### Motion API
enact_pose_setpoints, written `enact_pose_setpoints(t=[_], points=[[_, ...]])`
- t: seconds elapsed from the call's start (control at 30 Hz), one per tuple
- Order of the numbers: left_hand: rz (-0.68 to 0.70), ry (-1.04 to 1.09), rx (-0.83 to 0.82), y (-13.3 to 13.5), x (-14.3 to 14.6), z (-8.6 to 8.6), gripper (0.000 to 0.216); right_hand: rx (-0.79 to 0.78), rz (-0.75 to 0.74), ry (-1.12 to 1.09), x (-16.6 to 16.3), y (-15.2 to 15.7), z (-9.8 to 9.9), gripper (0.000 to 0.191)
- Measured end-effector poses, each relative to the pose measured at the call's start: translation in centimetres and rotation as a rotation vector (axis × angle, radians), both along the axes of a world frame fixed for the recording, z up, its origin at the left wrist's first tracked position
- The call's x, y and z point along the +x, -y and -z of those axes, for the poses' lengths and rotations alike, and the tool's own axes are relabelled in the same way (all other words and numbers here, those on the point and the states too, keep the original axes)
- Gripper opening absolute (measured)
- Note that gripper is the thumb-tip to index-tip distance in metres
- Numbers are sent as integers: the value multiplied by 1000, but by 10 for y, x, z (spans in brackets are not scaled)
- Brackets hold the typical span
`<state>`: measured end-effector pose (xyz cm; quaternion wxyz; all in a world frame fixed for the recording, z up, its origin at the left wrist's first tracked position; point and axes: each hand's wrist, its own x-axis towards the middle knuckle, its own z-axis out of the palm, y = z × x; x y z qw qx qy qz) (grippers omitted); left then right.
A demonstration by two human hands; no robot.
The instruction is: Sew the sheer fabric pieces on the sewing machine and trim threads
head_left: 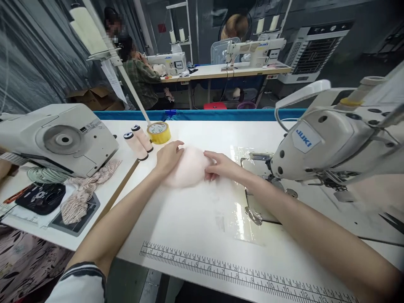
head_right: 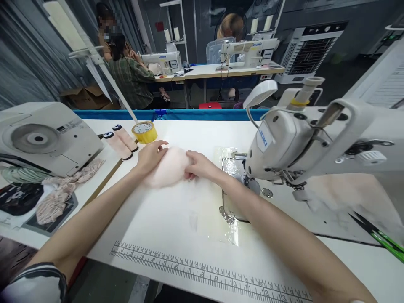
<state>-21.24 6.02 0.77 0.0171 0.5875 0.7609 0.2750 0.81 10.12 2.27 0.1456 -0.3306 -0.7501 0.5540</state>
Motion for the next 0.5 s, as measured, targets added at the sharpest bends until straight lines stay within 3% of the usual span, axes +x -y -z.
enact_pose_setpoints(t=[0.13,0.23,0.3,0.37,0.5], points=[[12,-134,97,9,4,-6,28,199,26,19,22,8,0,67],[77,-160,237,19,9,-17,34,339,66,23,66,36,-3,66],[154,-180,360,29,17,-23,31,434,53,37,103,61,-8,55],[294,-321,554,42,31,-28,17,595,-1,100,143,83,-11,36],[662,-479,653,70,86,-32,11,709,201,238,230,94,-14,31]])
